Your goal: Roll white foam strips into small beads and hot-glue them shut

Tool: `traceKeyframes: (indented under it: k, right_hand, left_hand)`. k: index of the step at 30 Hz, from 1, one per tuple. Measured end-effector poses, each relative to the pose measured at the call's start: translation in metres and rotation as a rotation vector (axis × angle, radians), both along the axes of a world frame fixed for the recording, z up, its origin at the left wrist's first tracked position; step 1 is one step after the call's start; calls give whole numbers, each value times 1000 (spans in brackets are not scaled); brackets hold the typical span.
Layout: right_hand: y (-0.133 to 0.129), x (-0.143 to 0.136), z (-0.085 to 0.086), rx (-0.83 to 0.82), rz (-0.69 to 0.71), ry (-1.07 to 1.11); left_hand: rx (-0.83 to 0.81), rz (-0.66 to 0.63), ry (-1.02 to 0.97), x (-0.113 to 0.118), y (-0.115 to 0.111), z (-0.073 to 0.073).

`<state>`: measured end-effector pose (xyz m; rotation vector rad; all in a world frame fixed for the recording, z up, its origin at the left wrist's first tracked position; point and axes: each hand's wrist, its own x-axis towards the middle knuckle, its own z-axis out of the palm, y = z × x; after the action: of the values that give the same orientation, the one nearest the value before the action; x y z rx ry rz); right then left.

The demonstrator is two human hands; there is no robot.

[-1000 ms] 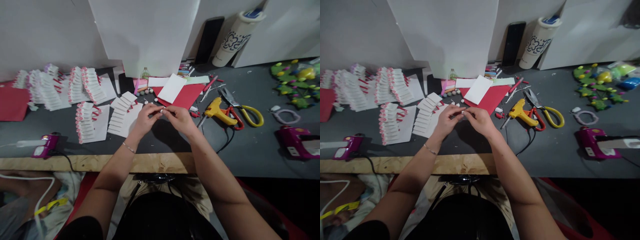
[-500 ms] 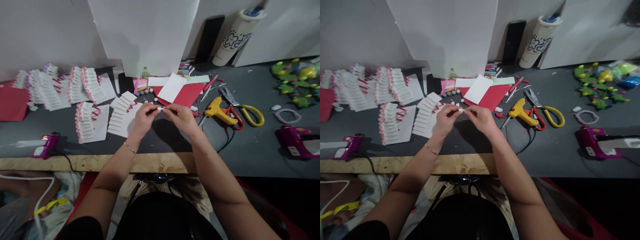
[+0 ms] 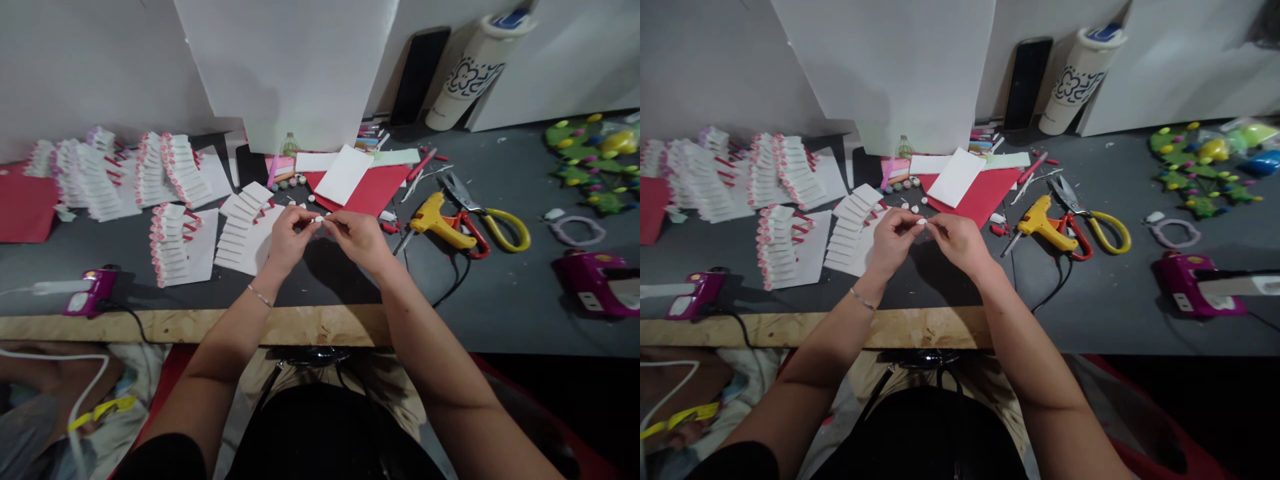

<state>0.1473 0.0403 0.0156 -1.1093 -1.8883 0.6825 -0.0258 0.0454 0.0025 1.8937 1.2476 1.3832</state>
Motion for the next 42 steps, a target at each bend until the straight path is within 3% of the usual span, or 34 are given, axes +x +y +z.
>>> traceKeyframes:
  k: [10,21,29,35,42]
  right_hand:
    - [-4,-2,4,-34,32,-37]
    - [1,-1,1,-132,63,-9]
    - [7,4,-5,-190,30,104]
    - [7,2,-6,-253,44,153]
    - [4,-1,0,-295,-37,185]
  left_hand:
    - [27,9,68,1,0,0]
    - [97,8,324,-1,-2,-2]
    - [40,-116,237,-3,-1,3]
    - [23,-117,194,-4,2,-4]
    - [103,-46,199,0,0,-5]
